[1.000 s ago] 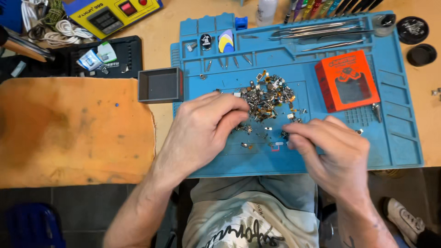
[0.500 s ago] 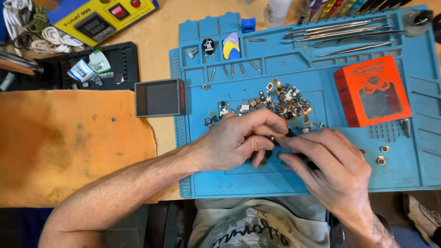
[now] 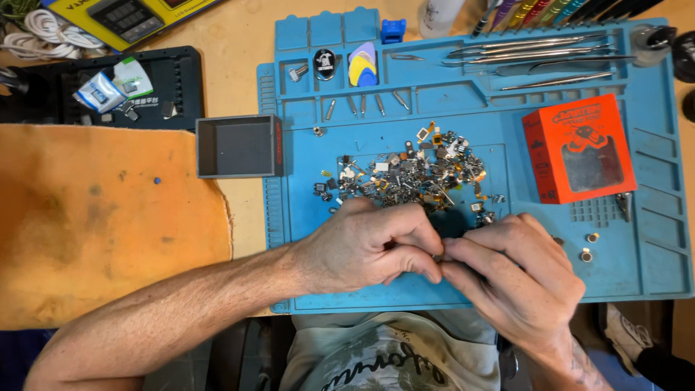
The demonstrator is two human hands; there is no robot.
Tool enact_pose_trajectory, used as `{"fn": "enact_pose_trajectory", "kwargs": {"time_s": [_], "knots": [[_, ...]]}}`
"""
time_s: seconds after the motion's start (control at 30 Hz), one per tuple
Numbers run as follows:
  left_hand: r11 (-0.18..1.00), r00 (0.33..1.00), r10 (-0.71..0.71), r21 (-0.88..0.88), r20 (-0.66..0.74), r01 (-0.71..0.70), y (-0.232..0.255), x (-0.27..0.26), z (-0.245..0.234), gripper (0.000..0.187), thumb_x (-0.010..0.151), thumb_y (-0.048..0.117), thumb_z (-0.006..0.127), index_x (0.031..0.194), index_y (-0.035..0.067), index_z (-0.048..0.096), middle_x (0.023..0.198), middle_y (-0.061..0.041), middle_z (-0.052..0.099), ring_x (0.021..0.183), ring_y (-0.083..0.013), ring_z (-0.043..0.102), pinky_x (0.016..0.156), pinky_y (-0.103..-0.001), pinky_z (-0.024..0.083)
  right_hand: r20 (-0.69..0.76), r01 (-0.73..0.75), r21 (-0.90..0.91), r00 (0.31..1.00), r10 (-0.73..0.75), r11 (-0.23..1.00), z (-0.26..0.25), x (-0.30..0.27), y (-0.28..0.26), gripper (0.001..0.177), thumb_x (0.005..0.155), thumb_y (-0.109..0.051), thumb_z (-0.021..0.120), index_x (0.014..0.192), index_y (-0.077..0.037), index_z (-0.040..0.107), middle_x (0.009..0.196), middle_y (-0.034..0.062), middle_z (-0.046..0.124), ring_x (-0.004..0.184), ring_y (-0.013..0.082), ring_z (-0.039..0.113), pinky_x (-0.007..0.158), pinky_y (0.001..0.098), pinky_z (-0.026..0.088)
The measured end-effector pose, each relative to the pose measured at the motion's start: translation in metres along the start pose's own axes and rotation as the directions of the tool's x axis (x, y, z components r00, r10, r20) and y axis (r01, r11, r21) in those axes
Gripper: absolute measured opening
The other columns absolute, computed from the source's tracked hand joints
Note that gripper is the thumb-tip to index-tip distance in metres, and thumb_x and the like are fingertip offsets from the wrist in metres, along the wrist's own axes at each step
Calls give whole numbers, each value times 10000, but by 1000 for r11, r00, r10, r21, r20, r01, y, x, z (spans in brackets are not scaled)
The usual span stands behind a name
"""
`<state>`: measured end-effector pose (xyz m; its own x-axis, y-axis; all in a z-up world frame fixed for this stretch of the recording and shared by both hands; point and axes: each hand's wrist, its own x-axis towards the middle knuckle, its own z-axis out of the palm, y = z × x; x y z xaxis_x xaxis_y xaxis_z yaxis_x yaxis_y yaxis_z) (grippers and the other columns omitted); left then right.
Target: The person sorts a pile of small electronic components on a blue work mat. They use their hands and tweezers to pick up and separate various parts, including capacitors and resistors, placing some into a small container.
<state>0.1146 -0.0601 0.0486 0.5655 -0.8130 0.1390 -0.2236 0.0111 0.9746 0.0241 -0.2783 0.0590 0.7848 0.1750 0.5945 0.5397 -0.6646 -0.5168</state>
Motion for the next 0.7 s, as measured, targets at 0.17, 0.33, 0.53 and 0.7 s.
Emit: {"fn": "enact_pose_trajectory", "kwargs": {"time_s": [0.17, 0.33, 0.53, 0.7], "knots": [[995, 995, 100, 3, -9, -100, 9, 2, -3, 145, 984, 119, 889, 950, 131, 749, 570, 38, 658, 482, -65, 630, 518, -228, 502, 21, 81, -44, 997, -81, 996, -7, 14, -8, 151, 1001, -159, 828, 979, -21, 774, 898, 112, 750, 692, 236, 598, 656, 376, 404], [911, 949, 316, 277, 5, -305, 11, 2, -11, 132, 1023, 234, 811, 1008, 108, 772, 1025, -21, 886, 815, -149, 887, 695, -255, 674, -3, 89, -60, 996, -89, 994, -16, 4, 3, 140, 1028, -162, 816, 1006, -28, 783, 900, 119, 745, 699, 222, 635, 649, 367, 419], [580, 773, 632, 628, 54, -518, 17, 3, -49, 217, 976, 132, 957, 977, -4, 787, 937, -123, 823, 732, -222, 786, 692, -360, 666, -33, -481, -380, 860, 509, 790, -105, -42, 12, 89, 1031, 23, 893, 1011, -6, 811, 1004, 93, 789, 736, 170, 576, 730, 284, 493], [531, 764, 640, 669, 86, -520, 12, 8, -59, 207, 1034, 110, 927, 991, -5, 760, 911, -114, 794, 709, -234, 746, 662, -351, 623, 50, -512, -505, 786, 616, 695, -124, -62, 27, 60, 1042, -132, 877, 1035, -83, 843, 1061, 36, 813, 939, 177, 730, 786, 325, 557]]}}
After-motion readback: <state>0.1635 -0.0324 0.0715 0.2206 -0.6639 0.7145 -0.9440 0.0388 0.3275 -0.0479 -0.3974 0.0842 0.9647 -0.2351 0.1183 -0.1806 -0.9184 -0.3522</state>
